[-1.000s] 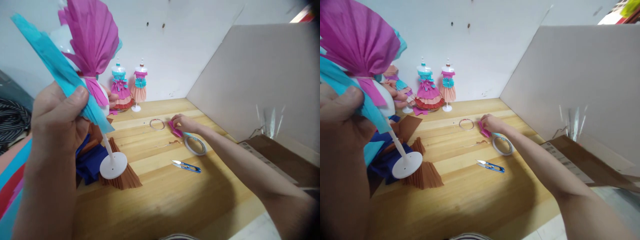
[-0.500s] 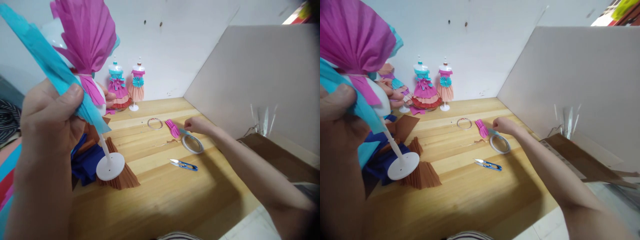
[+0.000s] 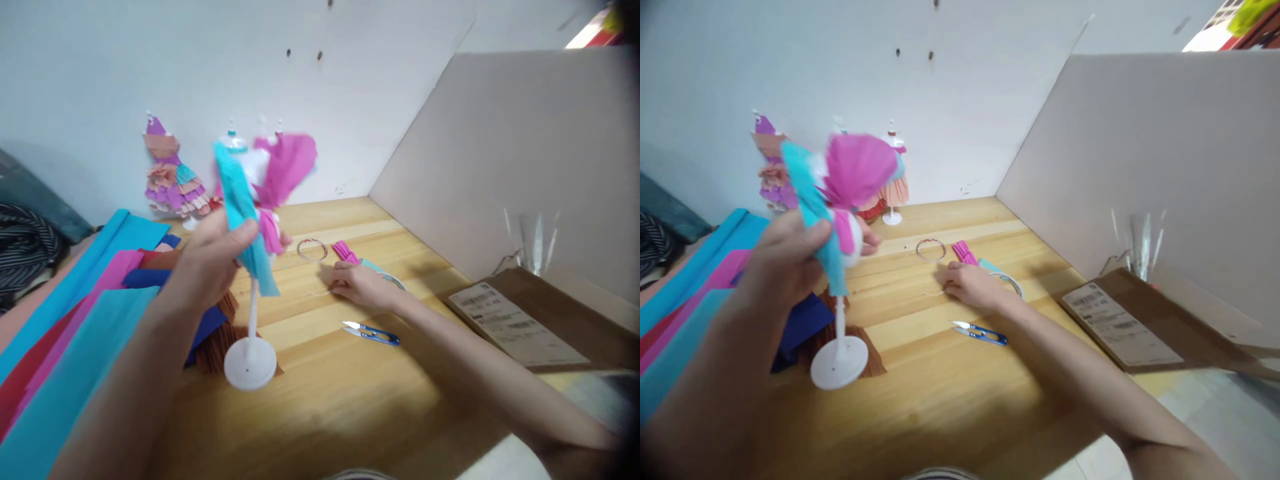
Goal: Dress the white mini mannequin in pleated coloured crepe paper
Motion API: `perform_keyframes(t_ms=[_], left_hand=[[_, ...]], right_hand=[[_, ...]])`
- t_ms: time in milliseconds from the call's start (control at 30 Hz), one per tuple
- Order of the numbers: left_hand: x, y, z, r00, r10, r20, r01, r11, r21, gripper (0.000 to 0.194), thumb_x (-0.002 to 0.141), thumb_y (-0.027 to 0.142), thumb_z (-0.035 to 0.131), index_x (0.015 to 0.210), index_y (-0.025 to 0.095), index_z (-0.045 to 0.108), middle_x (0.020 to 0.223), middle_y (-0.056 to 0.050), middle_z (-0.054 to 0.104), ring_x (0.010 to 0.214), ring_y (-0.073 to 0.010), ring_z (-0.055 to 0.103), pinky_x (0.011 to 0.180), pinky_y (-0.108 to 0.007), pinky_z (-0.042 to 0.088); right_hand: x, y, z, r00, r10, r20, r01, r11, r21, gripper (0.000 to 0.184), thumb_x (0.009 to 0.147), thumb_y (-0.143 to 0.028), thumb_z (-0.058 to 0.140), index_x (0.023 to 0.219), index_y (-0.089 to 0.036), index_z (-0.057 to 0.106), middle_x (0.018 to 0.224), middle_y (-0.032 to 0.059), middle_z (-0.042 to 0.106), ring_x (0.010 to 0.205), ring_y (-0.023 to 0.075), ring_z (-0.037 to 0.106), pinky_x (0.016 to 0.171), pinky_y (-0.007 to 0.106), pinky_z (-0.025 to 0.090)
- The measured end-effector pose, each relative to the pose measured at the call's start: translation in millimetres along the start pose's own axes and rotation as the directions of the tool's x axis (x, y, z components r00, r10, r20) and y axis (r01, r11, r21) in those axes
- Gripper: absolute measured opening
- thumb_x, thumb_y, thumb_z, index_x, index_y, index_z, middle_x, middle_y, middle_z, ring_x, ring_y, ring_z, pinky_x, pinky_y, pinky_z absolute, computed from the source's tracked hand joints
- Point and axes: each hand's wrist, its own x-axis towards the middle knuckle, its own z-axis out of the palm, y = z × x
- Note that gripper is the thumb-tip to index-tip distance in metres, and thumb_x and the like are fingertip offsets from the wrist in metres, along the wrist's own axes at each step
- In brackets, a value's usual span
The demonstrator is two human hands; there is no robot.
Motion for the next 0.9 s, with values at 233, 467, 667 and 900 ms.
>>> perform_keyframes(t_ms=[233, 467, 667, 900], left_hand=[[8.6, -50.9, 5.0, 0.956, -0.235, 0.176, 0.257, 0.959, -0.118, 0.032, 0.074, 0.045, 0.069, 0.075, 0.014, 0.061, 0.075, -0.009, 0.068, 0.075, -0.024, 0.067, 0.064, -0.034, 0.053], [7.5, -61.8, 8.5, 0.947, -0.269, 0.175, 0.294, 0.945, -0.142, 0.032, 0.074, 0.044, 0.071, 0.076, 0.013, 0.062, 0.072, -0.007, 0.066, 0.072, -0.0216, 0.065, 0.069, -0.034, 0.052], [7.9, -73.1, 6.6, 0.944, -0.268, 0.193, 0.294, 0.949, -0.117, 0.031, 0.078, 0.045, 0.066, 0.081, 0.015, 0.061, 0.076, -0.007, 0.066, 0.07, -0.0202, 0.062, 0.068, -0.034, 0.049], [-7.8, -55.2, 27.7, 0.998, -0.035, 0.061, 0.006, 0.907, 0.422, 0.018, 0.09, 0.037, 0.052, 0.093, 0.022, 0.059, 0.085, -0.003, 0.06, 0.083, -0.0221, 0.055, 0.078, -0.035, 0.043]], right_hand=[[3.6, -23.2, 0.2, 0.999, -0.005, -0.034, 0.007, 0.998, 0.064, 0.011, 0.082, -0.018, 0.057, 0.09, -0.019, 0.064, 0.089, 0.0063, 0.063, 0.077, 0.0184, 0.06, 0.066, 0.028, 0.042], [10.4, -33.1, 13.9, 0.997, 0.02, -0.069, -0.018, 1.0, 0.022, 0.015, 0.079, -0.008, 0.051, 0.073, -0.017, 0.061, 0.081, 0.0063, 0.064, 0.071, 0.0162, 0.057, 0.062, 0.026, 0.037], [5.0, -24.1, 6.2, 0.986, 0.082, -0.144, -0.045, 0.97, 0.239, 0.018, 0.087, -0.021, 0.047, 0.077, -0.016, 0.062, 0.075, 0.0053, 0.063, 0.067, 0.016, 0.055, 0.063, 0.028, 0.039], [-0.9, -66.9, -14.3, 0.946, 0.221, -0.238, 0.072, 0.571, 0.818, 0.041, 0.081, -0.049, 0.059, 0.109, -0.02, 0.061, 0.084, 0.004, 0.058, 0.074, 0.0164, 0.053, 0.066, 0.03, 0.042]])
